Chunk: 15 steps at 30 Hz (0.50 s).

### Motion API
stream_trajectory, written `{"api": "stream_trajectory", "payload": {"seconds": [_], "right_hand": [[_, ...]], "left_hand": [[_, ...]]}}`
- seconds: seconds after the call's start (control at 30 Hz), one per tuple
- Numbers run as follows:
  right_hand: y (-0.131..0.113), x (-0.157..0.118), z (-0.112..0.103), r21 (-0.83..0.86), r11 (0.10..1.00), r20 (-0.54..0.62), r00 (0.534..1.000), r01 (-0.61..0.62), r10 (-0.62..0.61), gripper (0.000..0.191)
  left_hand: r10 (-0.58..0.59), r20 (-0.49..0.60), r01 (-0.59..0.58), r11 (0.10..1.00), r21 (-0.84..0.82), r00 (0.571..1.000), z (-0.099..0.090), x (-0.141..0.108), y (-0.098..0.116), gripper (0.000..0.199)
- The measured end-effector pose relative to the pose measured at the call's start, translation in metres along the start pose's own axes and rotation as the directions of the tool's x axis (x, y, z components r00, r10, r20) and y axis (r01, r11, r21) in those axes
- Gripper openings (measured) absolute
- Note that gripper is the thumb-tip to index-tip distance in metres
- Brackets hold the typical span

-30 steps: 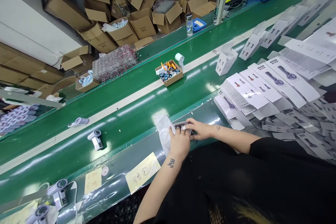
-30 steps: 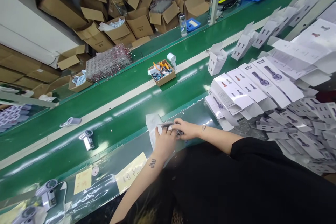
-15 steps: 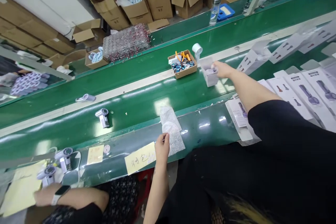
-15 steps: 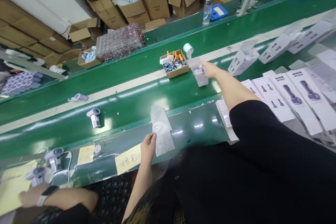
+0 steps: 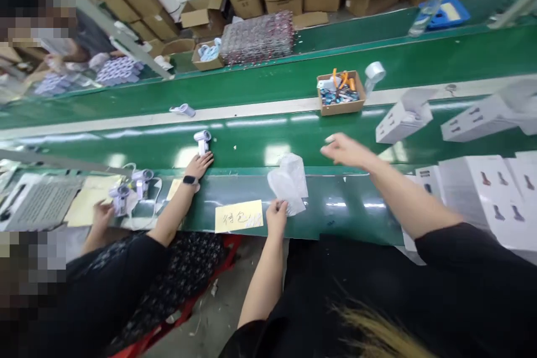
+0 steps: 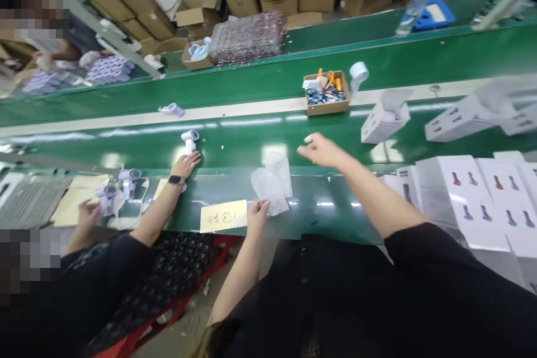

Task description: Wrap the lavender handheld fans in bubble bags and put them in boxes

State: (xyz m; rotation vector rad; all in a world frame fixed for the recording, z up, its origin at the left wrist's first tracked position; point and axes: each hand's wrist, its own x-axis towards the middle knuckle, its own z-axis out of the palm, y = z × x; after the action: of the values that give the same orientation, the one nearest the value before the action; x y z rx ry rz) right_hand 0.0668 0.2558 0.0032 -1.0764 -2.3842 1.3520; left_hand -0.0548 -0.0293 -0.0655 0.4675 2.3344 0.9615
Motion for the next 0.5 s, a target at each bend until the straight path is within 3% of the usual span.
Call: {"api": "stream_trajectory", "payload": {"seconds": [0.03, 0.13, 0.23, 0.3, 0.4, 0.47, 0.5], "right_hand": [[-0.005, 0.006, 0.037, -0.041, 0.998, 0.136, 0.990, 0.044, -0.038, 0.073], [-0.005, 0.024, 0.127, -0.282, 0.954, 0.295, 0.955, 0.101, -0.014, 0.099], [0.009, 0.023, 0.173, -0.493, 0.845, 0.344, 0.939, 0.205, -0.027, 0.086], [0.020, 0.016, 0.187, -0.561, 0.769, 0.317, 0.938, 0.305, -0.141, 0.070], [0.035, 0.008, 0.199, -0.593, 0.724, 0.244, 0.936, 0.352, -0.255, 0.071], [0.039, 0.004, 0.206, -0.523, 0.743, 0.227, 0.908, 0.418, -0.351, 0.079], [0.039, 0.001, 0.209, -0.490, 0.756, 0.215, 0.901, 0.433, -0.377, 0.084]], "left_hand": [[-0.016, -0.007, 0.016, 1.000, -0.005, 1.000, 0.005, 0.008, 0.003, 0.020], [-0.086, -0.070, 0.084, 0.996, -0.030, 0.994, 0.018, 0.021, 0.011, 0.024], [-0.125, -0.151, 0.118, 0.992, -0.054, 0.981, 0.020, -0.005, 0.011, 0.046], [0.028, -0.018, -0.028, 0.999, 0.022, 0.999, 0.009, -0.044, 0.008, 0.043], [0.212, 0.297, -0.198, 0.977, -0.077, 0.931, -0.030, -0.129, 0.006, 0.041], [0.270, 0.333, -0.230, 0.961, -0.154, 0.904, -0.064, -0.198, 0.003, 0.045], [0.264, 0.270, -0.220, 0.958, -0.182, 0.926, -0.082, -0.235, 0.000, 0.045]]}}
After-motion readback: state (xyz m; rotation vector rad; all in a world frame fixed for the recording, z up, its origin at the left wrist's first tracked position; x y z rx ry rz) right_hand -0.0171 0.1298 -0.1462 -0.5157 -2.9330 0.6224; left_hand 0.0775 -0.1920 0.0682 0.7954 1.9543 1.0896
